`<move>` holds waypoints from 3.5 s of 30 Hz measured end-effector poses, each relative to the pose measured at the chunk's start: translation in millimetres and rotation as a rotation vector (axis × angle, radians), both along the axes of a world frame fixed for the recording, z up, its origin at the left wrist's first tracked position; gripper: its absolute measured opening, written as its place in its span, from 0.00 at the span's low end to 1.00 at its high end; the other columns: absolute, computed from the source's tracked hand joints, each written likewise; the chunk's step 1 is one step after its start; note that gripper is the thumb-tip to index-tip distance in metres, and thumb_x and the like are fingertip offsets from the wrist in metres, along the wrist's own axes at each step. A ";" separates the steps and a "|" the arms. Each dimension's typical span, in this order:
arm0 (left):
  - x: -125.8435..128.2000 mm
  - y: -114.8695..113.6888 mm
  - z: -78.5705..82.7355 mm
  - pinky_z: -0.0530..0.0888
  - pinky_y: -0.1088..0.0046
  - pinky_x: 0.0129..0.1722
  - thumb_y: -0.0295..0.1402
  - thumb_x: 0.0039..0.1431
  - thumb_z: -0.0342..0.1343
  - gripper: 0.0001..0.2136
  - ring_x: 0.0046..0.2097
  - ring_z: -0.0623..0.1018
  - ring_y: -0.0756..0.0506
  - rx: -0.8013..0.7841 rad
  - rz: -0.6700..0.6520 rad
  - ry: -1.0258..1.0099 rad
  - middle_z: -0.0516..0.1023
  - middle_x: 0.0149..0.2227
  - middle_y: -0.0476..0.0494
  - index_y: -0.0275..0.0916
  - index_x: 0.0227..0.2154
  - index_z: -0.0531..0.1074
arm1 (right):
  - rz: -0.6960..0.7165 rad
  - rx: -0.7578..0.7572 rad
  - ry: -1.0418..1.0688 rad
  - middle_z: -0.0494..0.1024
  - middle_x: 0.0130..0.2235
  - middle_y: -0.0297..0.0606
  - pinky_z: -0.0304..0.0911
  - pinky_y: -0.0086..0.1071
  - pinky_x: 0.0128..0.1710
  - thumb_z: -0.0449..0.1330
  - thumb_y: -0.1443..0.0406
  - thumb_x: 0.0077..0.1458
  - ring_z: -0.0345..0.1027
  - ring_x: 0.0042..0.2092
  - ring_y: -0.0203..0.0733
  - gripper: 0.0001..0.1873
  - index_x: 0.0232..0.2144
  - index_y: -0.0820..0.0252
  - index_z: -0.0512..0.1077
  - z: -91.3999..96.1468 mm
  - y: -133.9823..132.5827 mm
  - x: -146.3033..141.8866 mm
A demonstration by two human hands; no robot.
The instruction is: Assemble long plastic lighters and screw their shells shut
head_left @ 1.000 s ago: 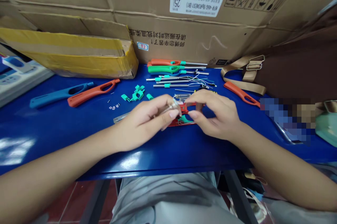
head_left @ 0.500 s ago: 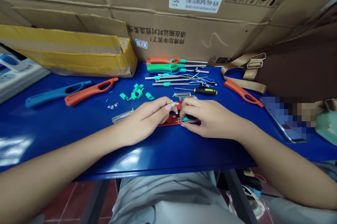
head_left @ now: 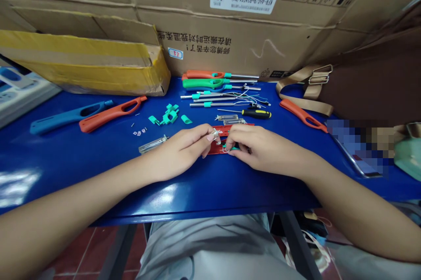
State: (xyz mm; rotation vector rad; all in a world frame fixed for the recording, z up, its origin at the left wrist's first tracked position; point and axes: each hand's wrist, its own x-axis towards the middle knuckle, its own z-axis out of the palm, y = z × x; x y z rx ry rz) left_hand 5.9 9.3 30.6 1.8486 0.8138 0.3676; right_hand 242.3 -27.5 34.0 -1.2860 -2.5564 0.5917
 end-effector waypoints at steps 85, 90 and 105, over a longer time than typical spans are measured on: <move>1.6 1.1 0.8 0.67 0.75 0.38 0.42 0.70 0.47 0.17 0.34 0.74 0.49 0.084 -0.087 0.133 0.78 0.31 0.51 0.39 0.34 0.78 | -0.169 -0.507 0.495 0.72 0.23 0.27 0.60 0.24 0.24 0.61 0.66 0.61 0.65 0.23 0.28 0.05 0.34 0.62 0.76 -2.0 6.1 -6.2; 2.5 0.9 1.1 0.67 0.74 0.38 0.43 0.69 0.47 0.18 0.34 0.74 0.49 0.054 -0.090 0.141 0.78 0.31 0.51 0.39 0.34 0.78 | -0.139 -0.476 0.487 0.75 0.27 0.29 0.62 0.23 0.26 0.61 0.66 0.61 0.67 0.26 0.28 0.05 0.34 0.62 0.76 -6.2 7.2 -5.9; 4.5 0.0 0.7 0.69 0.73 0.39 0.43 0.69 0.48 0.18 0.33 0.73 0.48 0.036 -0.079 0.124 0.79 0.31 0.50 0.39 0.33 0.78 | -0.145 -0.440 0.455 0.76 0.28 0.31 0.61 0.25 0.28 0.61 0.65 0.61 0.67 0.26 0.30 0.06 0.33 0.62 0.77 -5.6 5.8 -6.4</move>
